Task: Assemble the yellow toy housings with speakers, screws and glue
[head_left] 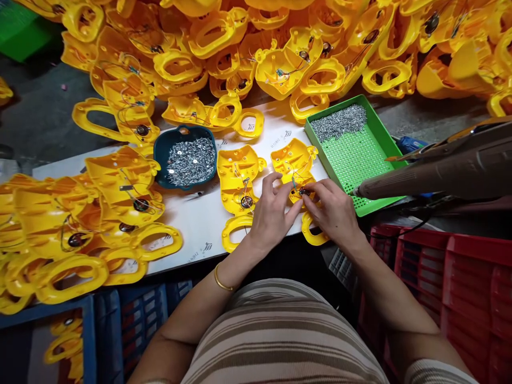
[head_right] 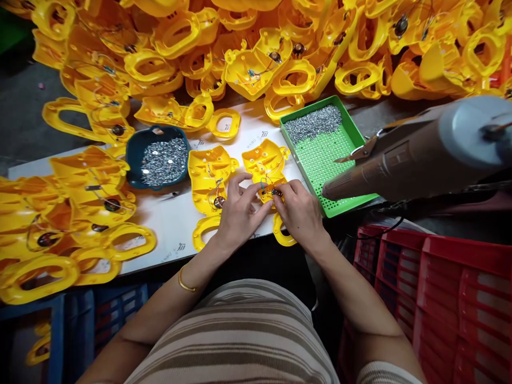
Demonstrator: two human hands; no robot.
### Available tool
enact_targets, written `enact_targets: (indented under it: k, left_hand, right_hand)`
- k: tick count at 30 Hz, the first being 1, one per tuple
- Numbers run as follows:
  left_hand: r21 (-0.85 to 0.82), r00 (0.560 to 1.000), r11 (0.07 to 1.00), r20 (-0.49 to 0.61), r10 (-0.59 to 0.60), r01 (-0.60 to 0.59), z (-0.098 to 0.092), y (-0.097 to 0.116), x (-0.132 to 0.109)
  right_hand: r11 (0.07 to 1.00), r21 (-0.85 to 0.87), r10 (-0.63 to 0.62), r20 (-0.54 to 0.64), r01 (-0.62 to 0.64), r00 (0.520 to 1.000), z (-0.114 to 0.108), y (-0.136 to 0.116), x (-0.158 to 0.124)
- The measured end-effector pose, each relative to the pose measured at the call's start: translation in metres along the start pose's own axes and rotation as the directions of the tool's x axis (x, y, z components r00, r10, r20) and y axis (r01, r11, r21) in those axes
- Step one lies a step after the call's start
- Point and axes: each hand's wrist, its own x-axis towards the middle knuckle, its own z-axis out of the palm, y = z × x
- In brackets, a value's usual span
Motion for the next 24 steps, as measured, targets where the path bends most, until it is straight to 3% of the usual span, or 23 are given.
enact_targets:
  k: [12,24]
  left_hand:
    - [-0.11,0.995,0.994,0.095,-0.002,0.013,0.004,-0.006,0.005]
    - [-0.018,0.994,1.0,0.105,0.0,0.002,-0.01,0.001,-0.01]
  right_hand:
    - [0.944,-0.33,0.061,0.097,-0.026,0.993,-0.004,-0.016,0.009]
    - [0.995,-0.095,0.025,0.099,-0.015,0.995,0.006,-0.017,-0.015]
